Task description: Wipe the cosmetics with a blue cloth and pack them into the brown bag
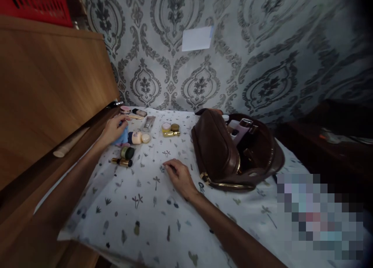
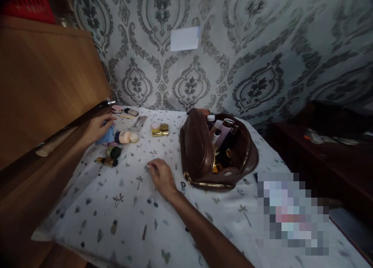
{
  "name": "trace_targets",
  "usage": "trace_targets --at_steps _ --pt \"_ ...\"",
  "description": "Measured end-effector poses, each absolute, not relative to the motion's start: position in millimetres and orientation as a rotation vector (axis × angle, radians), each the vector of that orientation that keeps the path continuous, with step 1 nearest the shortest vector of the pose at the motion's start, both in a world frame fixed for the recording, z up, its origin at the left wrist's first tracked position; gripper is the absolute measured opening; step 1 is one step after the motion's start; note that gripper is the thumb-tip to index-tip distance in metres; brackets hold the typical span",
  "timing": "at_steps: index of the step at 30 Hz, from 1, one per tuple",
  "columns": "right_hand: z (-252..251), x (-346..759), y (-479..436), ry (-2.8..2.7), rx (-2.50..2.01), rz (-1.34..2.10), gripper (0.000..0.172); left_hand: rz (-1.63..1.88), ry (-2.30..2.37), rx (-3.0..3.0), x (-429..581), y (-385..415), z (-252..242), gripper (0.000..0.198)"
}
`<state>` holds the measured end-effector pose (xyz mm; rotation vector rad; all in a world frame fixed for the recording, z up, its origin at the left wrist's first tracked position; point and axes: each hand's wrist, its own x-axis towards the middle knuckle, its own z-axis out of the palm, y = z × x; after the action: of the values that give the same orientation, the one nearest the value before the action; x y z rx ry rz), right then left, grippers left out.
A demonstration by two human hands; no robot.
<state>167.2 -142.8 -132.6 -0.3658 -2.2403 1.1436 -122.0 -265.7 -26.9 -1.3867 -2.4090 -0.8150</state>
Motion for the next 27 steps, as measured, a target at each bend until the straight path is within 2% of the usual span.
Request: trace_targets --at_steps 4,12,16,21,27 --pt "-132.5 166.8 -143.0 -2.256 -0.358 1.132 0.019 -0.754 -2.427 -1.52 -89.0 -309.9 -31.3 0.041" --pt "-132.5 166.3 -143.2 -2.254 -0.332 1.099 0.018 -0.477 -2.724 -1.524 -54.9 -355.8 -75.5 0.057" --pt "-132.7 166.2 -143.1 -2.251 -0.336 1.115 0.018 -0.374 -2.707 -1.53 -38.6 -344.3 -81.1 0.048" --pt "-134.1 165.8 -142.7 -2.253 -0.342 1.112 0.018 -0.377 -2.452 -1.718 -19.5 -314.2 -86.7 0.039" --pt "-134.2 166.2 -142.7 -2.255 -0.328 1.12 0.018 -0.577 -2.338 -1.796 -21.2 -300.2 -92.4 0.037"
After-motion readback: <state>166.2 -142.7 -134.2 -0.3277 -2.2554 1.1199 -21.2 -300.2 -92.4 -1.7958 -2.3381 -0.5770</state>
